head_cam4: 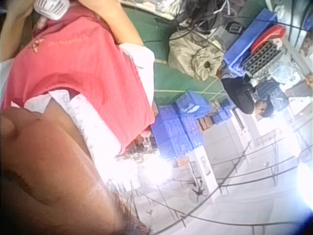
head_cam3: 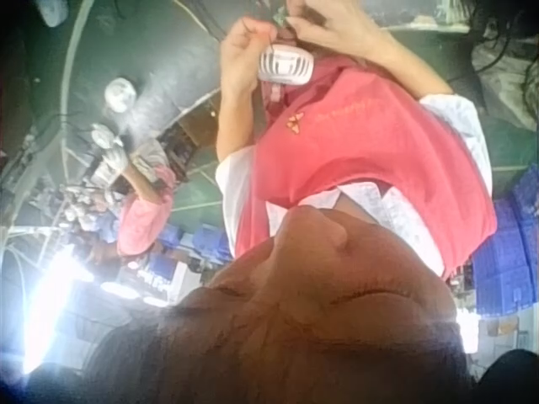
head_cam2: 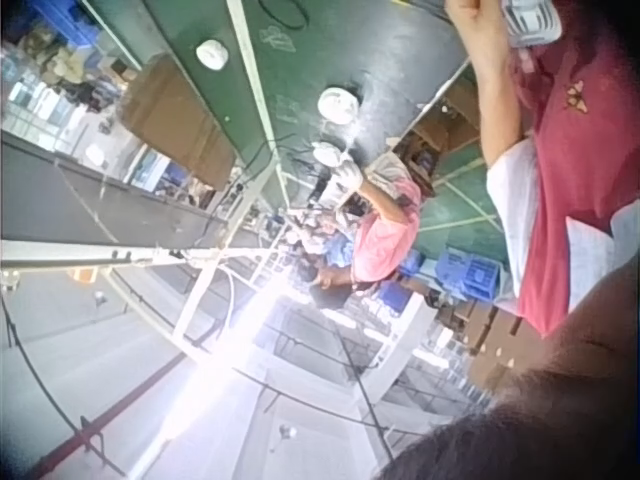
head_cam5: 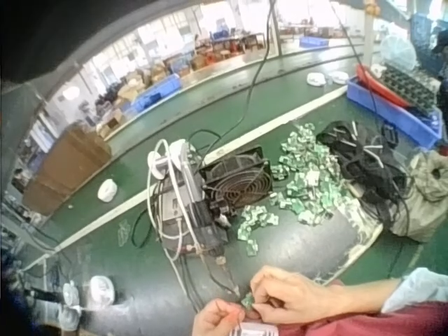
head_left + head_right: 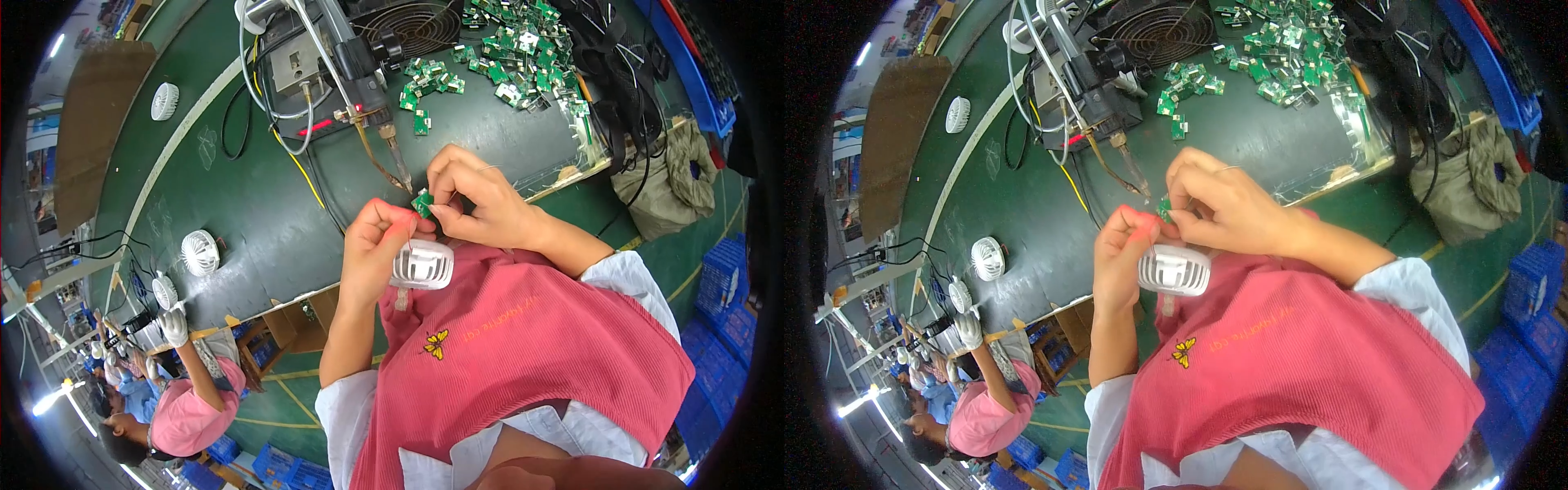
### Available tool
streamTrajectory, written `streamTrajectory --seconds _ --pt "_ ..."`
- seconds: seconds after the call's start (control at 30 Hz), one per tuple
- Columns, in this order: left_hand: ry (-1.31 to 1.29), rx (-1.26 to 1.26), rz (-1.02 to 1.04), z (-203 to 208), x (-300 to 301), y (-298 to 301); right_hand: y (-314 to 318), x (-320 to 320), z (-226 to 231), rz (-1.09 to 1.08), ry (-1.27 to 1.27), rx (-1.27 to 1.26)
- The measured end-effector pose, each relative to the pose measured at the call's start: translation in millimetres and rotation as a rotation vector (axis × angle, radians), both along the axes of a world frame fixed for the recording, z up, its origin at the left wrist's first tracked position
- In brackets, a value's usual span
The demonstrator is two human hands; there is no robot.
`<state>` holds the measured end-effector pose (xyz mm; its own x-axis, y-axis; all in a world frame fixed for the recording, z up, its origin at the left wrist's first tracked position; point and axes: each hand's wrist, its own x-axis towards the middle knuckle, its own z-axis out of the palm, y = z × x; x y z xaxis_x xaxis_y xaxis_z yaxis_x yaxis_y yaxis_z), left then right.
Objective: The person assembles small electronic portable fans by hand, attaching PCB components and wiring to the plastic housing.
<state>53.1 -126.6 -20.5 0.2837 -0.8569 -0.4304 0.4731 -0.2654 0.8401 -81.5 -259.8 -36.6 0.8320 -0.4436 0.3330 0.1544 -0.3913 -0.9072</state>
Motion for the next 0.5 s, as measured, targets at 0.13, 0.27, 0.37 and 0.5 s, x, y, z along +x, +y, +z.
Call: streamTrajectory --seconds 0.13,0.27,0.37,0.5 --pt "0.014 0.007 -0.002 -0.1 16.2 21.8 -7.3 -1.5 -8.6 -0.071 0.019 0.051" --pt "-0.142 -0.085 0.079 18.6 50.3 43.1 -21.6 -3.5 -22.8 -0.313 0.092 -0.239" --pt "-0.349 -0.100 0.178 40.4 82.7 44.2 -35.7 -0.1 -37.4 -0.443 0.045 -0.383" --pt "-0.644 -0.020 0.299 58.6 141.6 29.9 -41.8 10.9 -36.9 -0.428 0.055 -0.433"
